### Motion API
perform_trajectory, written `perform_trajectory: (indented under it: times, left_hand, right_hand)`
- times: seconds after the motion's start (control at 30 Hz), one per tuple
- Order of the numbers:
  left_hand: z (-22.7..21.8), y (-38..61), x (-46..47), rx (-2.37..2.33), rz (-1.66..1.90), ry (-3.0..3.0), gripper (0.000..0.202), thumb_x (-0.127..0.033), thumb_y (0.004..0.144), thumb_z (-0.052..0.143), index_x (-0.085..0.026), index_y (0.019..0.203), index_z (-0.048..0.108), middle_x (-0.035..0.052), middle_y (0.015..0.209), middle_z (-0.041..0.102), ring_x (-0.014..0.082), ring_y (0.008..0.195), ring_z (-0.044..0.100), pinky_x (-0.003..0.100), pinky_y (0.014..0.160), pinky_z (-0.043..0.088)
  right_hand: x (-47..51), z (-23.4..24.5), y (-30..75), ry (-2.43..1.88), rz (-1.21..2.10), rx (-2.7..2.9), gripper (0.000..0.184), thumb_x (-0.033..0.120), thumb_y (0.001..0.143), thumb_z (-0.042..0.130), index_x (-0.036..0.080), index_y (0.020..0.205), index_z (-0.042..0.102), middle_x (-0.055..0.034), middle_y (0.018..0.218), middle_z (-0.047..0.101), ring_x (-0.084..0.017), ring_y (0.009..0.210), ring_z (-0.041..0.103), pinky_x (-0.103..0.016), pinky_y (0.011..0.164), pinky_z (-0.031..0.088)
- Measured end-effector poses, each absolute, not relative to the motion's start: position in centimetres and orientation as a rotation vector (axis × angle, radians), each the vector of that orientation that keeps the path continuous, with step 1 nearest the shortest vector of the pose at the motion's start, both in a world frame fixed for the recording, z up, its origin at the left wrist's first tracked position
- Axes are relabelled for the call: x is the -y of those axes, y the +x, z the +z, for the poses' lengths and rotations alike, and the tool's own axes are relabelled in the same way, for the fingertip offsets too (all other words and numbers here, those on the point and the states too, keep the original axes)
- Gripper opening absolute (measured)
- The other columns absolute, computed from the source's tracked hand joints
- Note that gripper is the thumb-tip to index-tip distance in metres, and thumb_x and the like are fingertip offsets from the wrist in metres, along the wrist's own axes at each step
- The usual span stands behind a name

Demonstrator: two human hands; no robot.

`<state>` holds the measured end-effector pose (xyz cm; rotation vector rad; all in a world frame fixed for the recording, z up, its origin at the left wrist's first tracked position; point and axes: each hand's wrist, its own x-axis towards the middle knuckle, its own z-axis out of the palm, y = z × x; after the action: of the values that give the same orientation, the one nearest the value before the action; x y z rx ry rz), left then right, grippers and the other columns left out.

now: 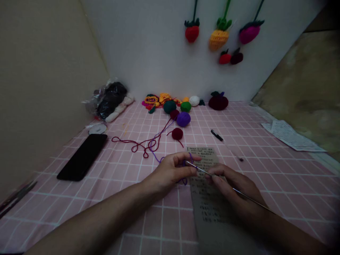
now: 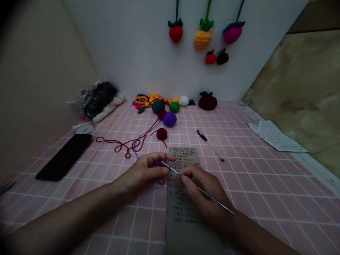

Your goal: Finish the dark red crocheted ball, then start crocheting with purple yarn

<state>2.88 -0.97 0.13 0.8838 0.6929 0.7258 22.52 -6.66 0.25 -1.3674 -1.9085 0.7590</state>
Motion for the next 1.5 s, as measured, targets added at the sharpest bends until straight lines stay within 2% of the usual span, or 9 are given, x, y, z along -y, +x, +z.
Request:
perform_trajectory:
  times: [0.23, 0.47, 0.8, 1.03, 1.17, 1.23, 1.33, 1.43, 1.5]
  left_hand:
    - [0.3, 2.8, 1.1, -0.764, 0.727, 0.928, 0.04, -0.018, 0.068, 0.076, -0.018, 0.107, 0.067, -0.0001, 0.081, 0.062, 0.0088, 0.069, 0.054, 0.024, 0.067, 0.037]
    - [0.3, 2.8, 1.1, -0.774, 0.738, 1.022, 0.034, -0.02, 0.073, 0.072, -0.018, 0.106, 0.067, 0.0001, 0.081, 0.061, 0.0084, 0.068, 0.052, 0.024, 0.066, 0.036]
    - [0.1, 2.6, 1.0, -0.684, 0.737, 1.031, 0.033, -0.019, 0.075, 0.072, -0.018, 0.107, 0.066, 0.0019, 0.087, 0.064, 0.0112, 0.076, 0.058, 0.027, 0.073, 0.041]
    - [0.5, 2.7, 1.0, -0.752, 0.765, 1.109, 0.038, -0.018, 0.075, 0.071, -0.017, 0.112, 0.064, -0.0017, 0.078, 0.057, 0.0082, 0.068, 0.051, 0.024, 0.065, 0.037]
    - [0.6, 2.9, 1.1, -0.821, 0.824, 1.259, 0.042, -0.016, 0.075, 0.067, -0.015, 0.116, 0.06, -0.0034, 0.076, 0.052, 0.0085, 0.066, 0.048, 0.024, 0.063, 0.037]
    - [0.2, 3.2, 1.4, -0.871, 0.871, 1.332, 0.047, -0.015, 0.075, 0.065, -0.015, 0.121, 0.056, -0.0032, 0.077, 0.052, 0.0093, 0.067, 0.048, 0.024, 0.062, 0.038]
    - [-0.4, 3.8, 2.0, -0.896, 0.942, 1.373, 0.053, -0.016, 0.078, 0.062, -0.016, 0.129, 0.049, -0.002, 0.079, 0.055, 0.0108, 0.071, 0.051, 0.025, 0.067, 0.04]
    - [-0.6, 4.4, 2.5, -0.868, 0.984, 1.292, 0.059, -0.016, 0.077, 0.063, -0.016, 0.133, 0.046, -0.0022, 0.079, 0.055, 0.0109, 0.074, 0.051, 0.026, 0.072, 0.04]
    - [-0.4, 4.5, 2.6, -0.835, 0.963, 1.164, 0.061, -0.017, 0.074, 0.067, -0.015, 0.132, 0.047, -0.0032, 0.078, 0.054, 0.0096, 0.07, 0.05, 0.025, 0.069, 0.039]
  right_hand:
    - [6.8, 0.1, 22.4, -1.379, 0.785, 1.889, 0.021, 0.035, 0.098, 0.042, 0.027, 0.092, 0.06, 0.003, 0.08, 0.063, -0.013, 0.07, 0.059, -0.023, 0.062, 0.045]
    - [7.1, 0.1, 22.4, -1.384, 0.825, 1.843, 0.021, 0.036, 0.099, 0.042, 0.028, 0.092, 0.06, 0.0038, 0.079, 0.063, -0.013, 0.07, 0.059, -0.022, 0.061, 0.045]
    - [6.8, -0.5, 22.3, -1.368, 0.974, 1.618, 0.021, 0.039, 0.097, 0.047, 0.025, 0.09, 0.061, 0.001, 0.081, 0.065, -0.015, 0.076, 0.063, -0.024, 0.068, 0.049]
    - [6.8, -0.2, 22.3, -1.365, 0.944, 1.614, 0.021, 0.038, 0.096, 0.047, 0.025, 0.088, 0.062, 0.0003, 0.081, 0.066, -0.016, 0.075, 0.063, -0.026, 0.068, 0.049]
    - [6.9, -0.3, 22.1, -1.409, 0.688, 1.829, 0.018, 0.032, 0.097, 0.044, 0.025, 0.093, 0.06, -0.0001, 0.082, 0.066, -0.017, 0.073, 0.063, -0.028, 0.065, 0.046]
    - [6.8, -0.7, 22.0, -1.353, 0.415, 2.015, 0.015, 0.026, 0.096, 0.044, 0.024, 0.097, 0.059, -0.0016, 0.086, 0.068, -0.019, 0.078, 0.063, -0.034, 0.075, 0.045]
    - [6.6, -1.5, 21.8, -1.287, 0.04, 2.206, 0.015, 0.02, 0.094, 0.045, 0.021, 0.103, 0.057, -0.0037, 0.091, 0.069, -0.022, 0.086, 0.063, -0.044, 0.09, 0.036]
    - [6.5, -1.9, 21.6, -1.317, -0.138, 2.244, 0.016, 0.02, 0.095, 0.044, 0.02, 0.105, 0.056, -0.0045, 0.092, 0.07, -0.023, 0.085, 0.062, -0.046, 0.09, 0.032]
    - [6.5, -1.9, 21.6, -1.307, -0.176, 2.23, 0.016, 0.019, 0.095, 0.044, 0.019, 0.105, 0.056, -0.0052, 0.093, 0.07, -0.023, 0.085, 0.062, -0.045, 0.09, 0.033]
